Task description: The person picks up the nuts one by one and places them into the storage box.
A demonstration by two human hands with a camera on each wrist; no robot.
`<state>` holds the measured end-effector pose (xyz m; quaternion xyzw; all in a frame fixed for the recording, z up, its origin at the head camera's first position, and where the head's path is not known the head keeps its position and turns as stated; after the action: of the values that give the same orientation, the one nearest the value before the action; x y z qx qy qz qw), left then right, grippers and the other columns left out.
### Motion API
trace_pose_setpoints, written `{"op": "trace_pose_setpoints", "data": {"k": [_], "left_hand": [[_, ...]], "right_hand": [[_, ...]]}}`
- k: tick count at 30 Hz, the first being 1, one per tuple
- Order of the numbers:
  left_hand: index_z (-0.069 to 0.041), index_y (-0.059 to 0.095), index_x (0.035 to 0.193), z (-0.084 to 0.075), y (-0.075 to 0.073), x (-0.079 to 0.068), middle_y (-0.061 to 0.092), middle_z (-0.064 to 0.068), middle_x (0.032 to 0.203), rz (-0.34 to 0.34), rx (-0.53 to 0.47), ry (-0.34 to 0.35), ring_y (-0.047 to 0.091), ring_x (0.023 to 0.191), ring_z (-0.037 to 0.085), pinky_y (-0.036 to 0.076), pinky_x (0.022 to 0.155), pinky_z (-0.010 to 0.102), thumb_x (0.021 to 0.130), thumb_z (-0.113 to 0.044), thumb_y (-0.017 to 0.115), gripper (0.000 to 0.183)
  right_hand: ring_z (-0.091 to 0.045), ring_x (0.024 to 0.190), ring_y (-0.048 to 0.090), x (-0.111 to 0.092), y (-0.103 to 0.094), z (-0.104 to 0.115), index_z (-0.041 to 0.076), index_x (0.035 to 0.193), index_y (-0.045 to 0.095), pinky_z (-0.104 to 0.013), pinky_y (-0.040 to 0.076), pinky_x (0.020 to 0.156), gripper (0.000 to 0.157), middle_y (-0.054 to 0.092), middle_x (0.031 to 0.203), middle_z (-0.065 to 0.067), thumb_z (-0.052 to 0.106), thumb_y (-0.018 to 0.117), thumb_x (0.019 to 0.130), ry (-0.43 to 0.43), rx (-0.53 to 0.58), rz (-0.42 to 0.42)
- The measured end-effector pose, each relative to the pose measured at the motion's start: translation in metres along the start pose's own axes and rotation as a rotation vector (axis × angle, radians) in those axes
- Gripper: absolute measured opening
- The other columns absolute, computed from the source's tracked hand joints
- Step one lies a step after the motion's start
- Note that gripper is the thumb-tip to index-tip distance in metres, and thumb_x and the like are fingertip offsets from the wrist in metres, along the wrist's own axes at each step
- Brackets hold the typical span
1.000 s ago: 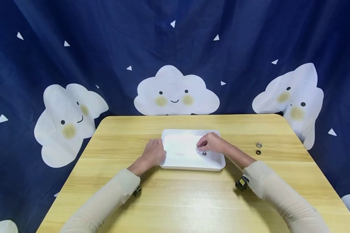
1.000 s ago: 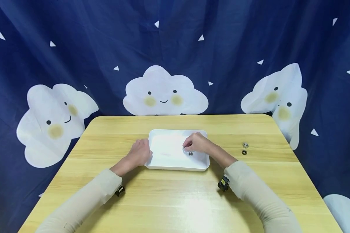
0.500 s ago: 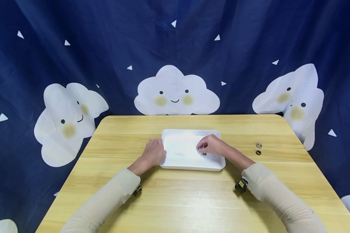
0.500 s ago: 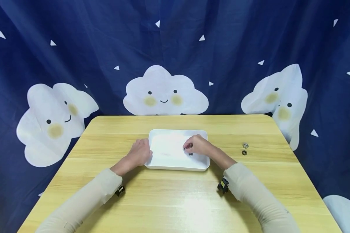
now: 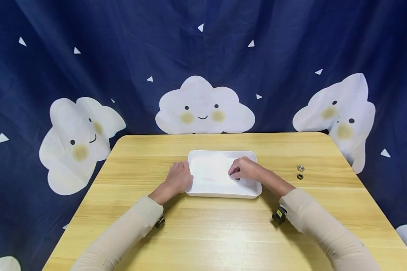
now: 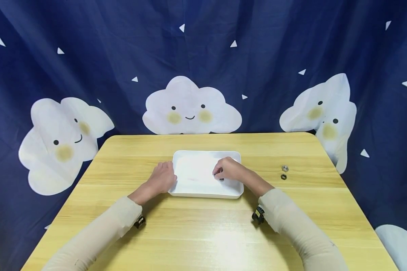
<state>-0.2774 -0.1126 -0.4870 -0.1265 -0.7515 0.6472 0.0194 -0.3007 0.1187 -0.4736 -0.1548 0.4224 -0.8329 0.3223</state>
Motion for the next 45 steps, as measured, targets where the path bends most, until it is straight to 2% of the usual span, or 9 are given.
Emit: {"op": "trace_pose_setpoints", "data": {"k": [7,14,19,29,35,39,45], "left_hand": [[0.002,0.045,0.119,0.002,0.002,0.001,0.048,0.014,0.108,0.023,-0.009,-0.014,0.041,0.102,0.031,0.036,0.09,0.039,0.101,-0.026,0.048,0.033],[0.002,0.045,0.117,0.001,0.001,0.002,0.048,0.014,0.107,0.016,-0.011,-0.001,0.041,0.101,0.031,0.036,0.09,0.04,0.101,-0.026,0.048,0.032],[0.001,0.045,0.115,-0.002,0.0,0.001,0.048,0.014,0.106,0.002,-0.018,0.016,0.041,0.1,0.031,0.036,0.088,0.039,0.102,-0.026,0.049,0.031],[0.003,0.046,0.116,-0.002,-0.001,-0.002,0.048,0.015,0.105,-0.001,-0.025,0.017,0.041,0.099,0.032,0.036,0.086,0.039,0.102,-0.025,0.051,0.032],[0.005,0.046,0.122,-0.002,0.007,-0.002,0.05,0.015,0.108,0.009,-0.037,0.012,0.043,0.101,0.032,0.038,0.089,0.041,0.101,-0.027,0.054,0.038],[0.005,0.046,0.123,-0.002,0.007,-0.002,0.05,0.015,0.111,0.012,-0.037,0.007,0.043,0.103,0.031,0.039,0.091,0.041,0.101,-0.026,0.054,0.039],[0.004,0.047,0.121,-0.001,0.001,-0.001,0.05,0.015,0.109,-0.01,-0.039,0.009,0.043,0.102,0.031,0.039,0.089,0.04,0.101,-0.025,0.053,0.036]], "right_hand": [[-0.003,0.074,0.061,0.001,0.0,0.004,0.007,0.099,0.082,-0.018,0.054,0.073,0.011,0.077,0.088,-0.001,0.011,0.081,0.088,0.041,-0.023,0.054],[-0.003,0.076,0.06,0.0,-0.002,0.009,0.01,0.101,0.081,-0.019,0.052,0.073,0.012,0.076,0.088,0.002,0.012,0.081,0.089,0.005,-0.079,0.05],[-0.007,0.078,0.063,-0.006,-0.01,0.013,0.008,0.101,0.081,-0.02,0.053,0.074,0.015,0.076,0.093,-0.001,0.014,0.081,0.088,-0.018,-0.112,-0.003],[-0.009,0.081,0.065,-0.022,-0.032,0.015,0.004,0.105,0.08,-0.023,0.054,0.072,0.017,0.078,0.097,-0.005,0.01,0.077,0.089,-0.042,-0.08,-0.101],[-0.013,0.084,0.065,-0.042,-0.04,0.006,0.003,0.108,0.079,-0.024,0.053,0.072,0.021,0.077,0.099,-0.007,0.013,0.078,0.09,0.007,-0.078,-0.158],[-0.012,0.081,0.063,-0.057,-0.049,-0.003,0.002,0.109,0.077,-0.023,0.051,0.068,0.022,0.076,0.095,-0.006,0.013,0.078,0.09,0.023,-0.074,-0.239],[-0.016,0.082,0.064,-0.08,-0.073,-0.01,0.001,0.112,0.075,-0.032,0.055,0.07,0.024,0.075,0.099,-0.01,0.013,0.077,0.091,0.039,-0.112,-0.362]]}}
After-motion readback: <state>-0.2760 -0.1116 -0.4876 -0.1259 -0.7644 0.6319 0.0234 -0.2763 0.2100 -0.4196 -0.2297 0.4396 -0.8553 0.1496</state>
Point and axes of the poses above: each hand's wrist, its own x-axis towards the middle knuckle, its own y-axis out of the palm, z = x × y, the point moved 8 cm from there along x, towards the middle knuckle
